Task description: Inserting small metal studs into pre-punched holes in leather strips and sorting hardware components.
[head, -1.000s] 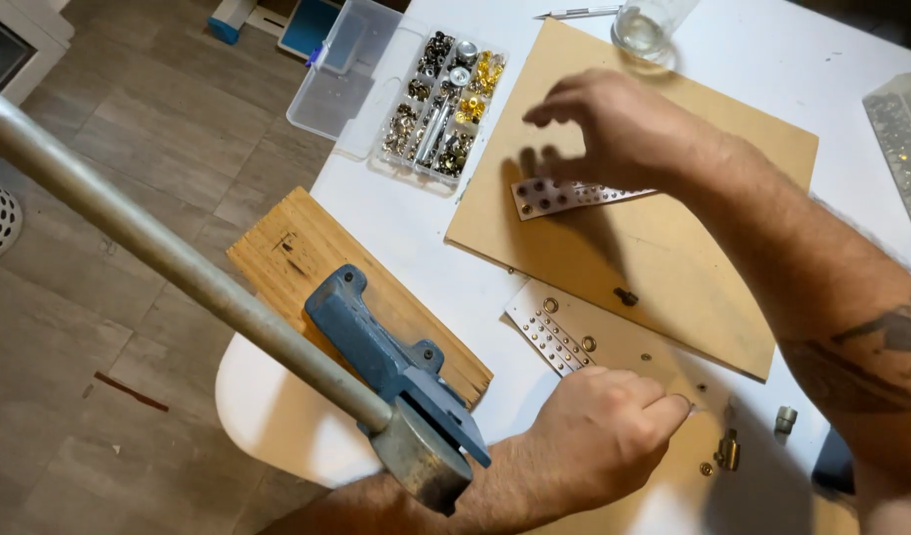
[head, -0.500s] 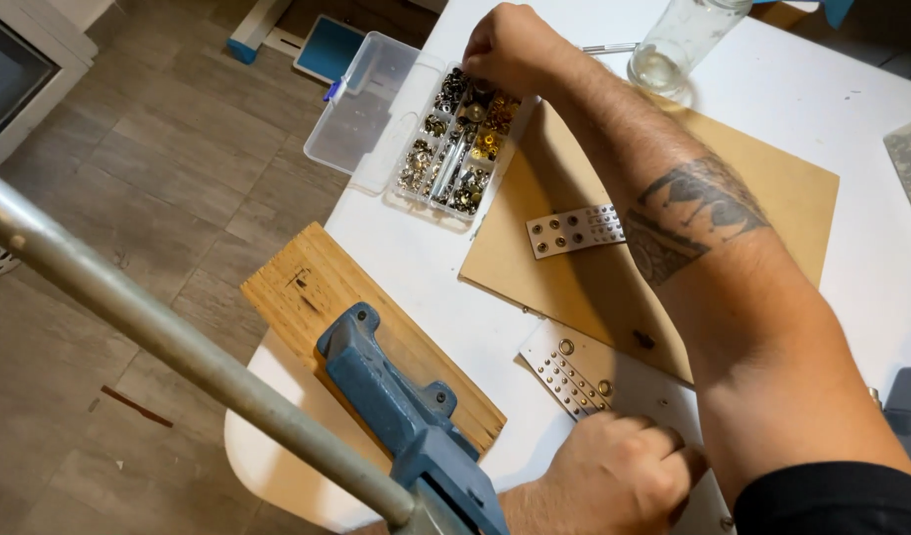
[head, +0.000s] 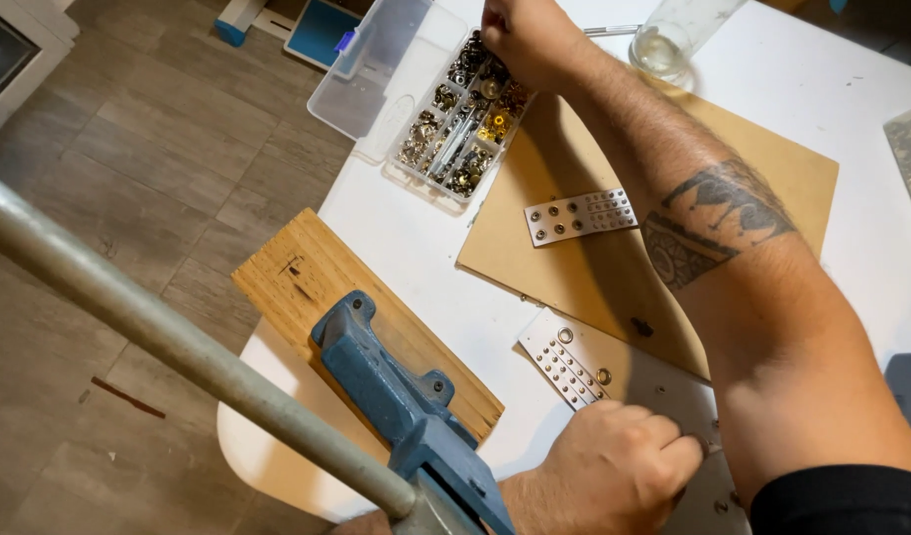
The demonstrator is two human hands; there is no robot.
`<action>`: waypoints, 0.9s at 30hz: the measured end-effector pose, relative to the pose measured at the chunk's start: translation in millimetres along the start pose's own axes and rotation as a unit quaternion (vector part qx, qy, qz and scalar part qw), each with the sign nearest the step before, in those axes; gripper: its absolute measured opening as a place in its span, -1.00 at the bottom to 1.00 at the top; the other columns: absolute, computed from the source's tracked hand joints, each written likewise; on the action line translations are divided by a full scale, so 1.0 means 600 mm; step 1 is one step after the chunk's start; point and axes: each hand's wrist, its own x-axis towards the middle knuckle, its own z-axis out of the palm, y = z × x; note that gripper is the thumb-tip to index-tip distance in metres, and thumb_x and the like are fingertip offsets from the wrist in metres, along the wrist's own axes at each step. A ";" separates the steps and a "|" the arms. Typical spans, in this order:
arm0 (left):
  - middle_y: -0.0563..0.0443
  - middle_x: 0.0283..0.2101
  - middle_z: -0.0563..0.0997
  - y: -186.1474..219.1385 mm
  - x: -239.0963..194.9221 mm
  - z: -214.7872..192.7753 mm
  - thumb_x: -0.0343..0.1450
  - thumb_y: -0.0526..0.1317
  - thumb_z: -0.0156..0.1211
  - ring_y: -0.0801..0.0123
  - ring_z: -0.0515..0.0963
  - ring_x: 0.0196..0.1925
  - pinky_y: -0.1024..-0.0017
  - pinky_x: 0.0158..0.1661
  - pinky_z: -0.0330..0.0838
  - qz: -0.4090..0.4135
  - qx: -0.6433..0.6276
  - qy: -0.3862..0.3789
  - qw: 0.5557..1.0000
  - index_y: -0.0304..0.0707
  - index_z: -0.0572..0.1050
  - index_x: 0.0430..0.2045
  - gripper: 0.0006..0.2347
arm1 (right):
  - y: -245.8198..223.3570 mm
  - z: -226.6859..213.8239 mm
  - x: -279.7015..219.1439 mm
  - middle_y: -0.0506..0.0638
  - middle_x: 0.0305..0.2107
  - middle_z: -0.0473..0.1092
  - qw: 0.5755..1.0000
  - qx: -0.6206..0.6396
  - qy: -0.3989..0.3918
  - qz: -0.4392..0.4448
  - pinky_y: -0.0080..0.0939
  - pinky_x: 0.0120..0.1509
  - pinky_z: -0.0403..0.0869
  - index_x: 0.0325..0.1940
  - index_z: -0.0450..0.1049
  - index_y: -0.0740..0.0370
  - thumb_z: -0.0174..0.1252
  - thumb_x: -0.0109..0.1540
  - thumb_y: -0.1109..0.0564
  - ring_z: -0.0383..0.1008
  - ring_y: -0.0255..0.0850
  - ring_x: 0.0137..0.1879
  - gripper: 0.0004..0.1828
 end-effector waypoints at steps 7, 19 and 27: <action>-0.07 -0.51 0.39 0.004 0.009 -0.024 0.34 -0.40 0.11 -0.03 0.43 -0.47 0.09 -0.47 0.23 0.013 -0.022 0.020 0.999 -0.28 0.33 -0.55 -0.91 | 0.045 0.000 -0.037 -0.05 -0.36 0.41 0.990 0.085 0.109 0.024 -0.11 -0.23 0.39 -0.35 0.33 0.12 -0.09 0.34 0.21 0.38 -0.24 -0.26 -0.82; -0.05 -0.61 0.35 0.015 0.017 -0.032 0.38 -0.42 0.11 0.04 0.35 -0.59 0.09 -0.59 0.19 0.043 0.006 0.018 0.999 -0.28 0.38 -0.56 -0.89 | 0.133 -0.124 -0.326 -0.12 -0.49 0.26 0.935 0.153 0.231 0.220 -0.17 -0.37 0.25 -0.36 0.33 0.05 -0.02 0.24 0.14 0.24 -0.32 -0.34 -0.93; -0.05 -0.66 0.37 0.017 0.021 -0.030 0.40 -0.43 0.13 0.06 0.34 -0.66 0.09 -0.66 0.21 0.068 0.010 0.018 0.997 -0.35 0.50 -0.50 -0.93 | 0.143 -0.142 -0.576 -0.04 -0.37 0.32 0.906 0.059 0.222 0.355 -0.08 -0.27 0.23 -0.29 0.31 0.14 -0.10 0.34 0.18 0.24 -0.21 -0.25 -0.87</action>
